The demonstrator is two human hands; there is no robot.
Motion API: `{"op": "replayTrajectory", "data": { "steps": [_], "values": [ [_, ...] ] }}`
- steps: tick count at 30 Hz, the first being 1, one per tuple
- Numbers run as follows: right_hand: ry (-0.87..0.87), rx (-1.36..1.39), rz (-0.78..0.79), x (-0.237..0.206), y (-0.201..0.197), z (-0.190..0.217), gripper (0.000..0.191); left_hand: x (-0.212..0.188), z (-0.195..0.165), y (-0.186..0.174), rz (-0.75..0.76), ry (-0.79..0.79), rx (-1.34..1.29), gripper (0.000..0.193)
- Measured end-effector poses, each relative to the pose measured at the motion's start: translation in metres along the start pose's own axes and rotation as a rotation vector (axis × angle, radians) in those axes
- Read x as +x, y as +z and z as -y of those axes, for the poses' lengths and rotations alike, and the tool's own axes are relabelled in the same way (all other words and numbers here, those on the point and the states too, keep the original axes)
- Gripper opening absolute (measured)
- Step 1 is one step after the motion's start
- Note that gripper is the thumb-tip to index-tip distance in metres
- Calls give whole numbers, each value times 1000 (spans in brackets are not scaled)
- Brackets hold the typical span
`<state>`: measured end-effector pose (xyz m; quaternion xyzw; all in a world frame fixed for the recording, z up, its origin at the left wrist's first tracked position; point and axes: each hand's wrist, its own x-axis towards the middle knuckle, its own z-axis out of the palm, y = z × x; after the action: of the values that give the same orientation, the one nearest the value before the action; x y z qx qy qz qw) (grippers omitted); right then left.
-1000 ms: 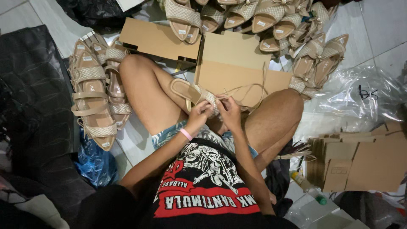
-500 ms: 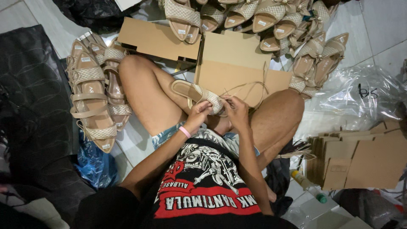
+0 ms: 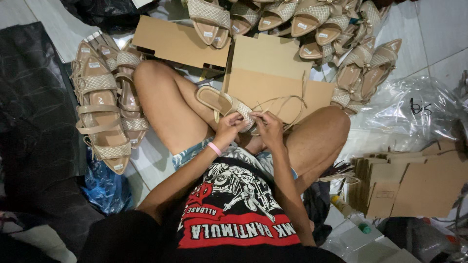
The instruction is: The person sits on the floor and ties the straps of beige high-heeled sandals. They pick up a sandal, thread the strap through the buckle, and secure it by hand. The process is repeated for multiple sandals in a pile.
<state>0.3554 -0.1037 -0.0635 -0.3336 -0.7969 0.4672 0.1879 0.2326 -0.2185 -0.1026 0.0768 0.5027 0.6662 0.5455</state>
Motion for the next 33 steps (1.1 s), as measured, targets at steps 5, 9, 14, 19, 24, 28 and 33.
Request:
{"op": "replayTrajectory", "data": {
  "steps": [5,9,14,19,24,28,33],
  "values": [
    [28,14,11,4,-1,-2,15,6,10,-8,-40,-49,71,33],
    [89,66,12,3,1,-6,13,9,11,-11,-23,-45,158,31],
    [208,329,-24,-2,8,-22,12,-9,-17,3,-180,227,776,37],
    [296,565,-12,-6,16,-36,14,-28,-57,17,-116,571,998,23],
    [351,618,-19,-10,15,-37,12,-25,-64,26,-76,658,1012,16],
    [317,597,-10,-10,15,-32,12,-25,-60,24,-45,604,1017,16],
    [301,574,-20,-11,16,-26,12,-25,-58,22,-53,691,1081,19]
  ]
}}
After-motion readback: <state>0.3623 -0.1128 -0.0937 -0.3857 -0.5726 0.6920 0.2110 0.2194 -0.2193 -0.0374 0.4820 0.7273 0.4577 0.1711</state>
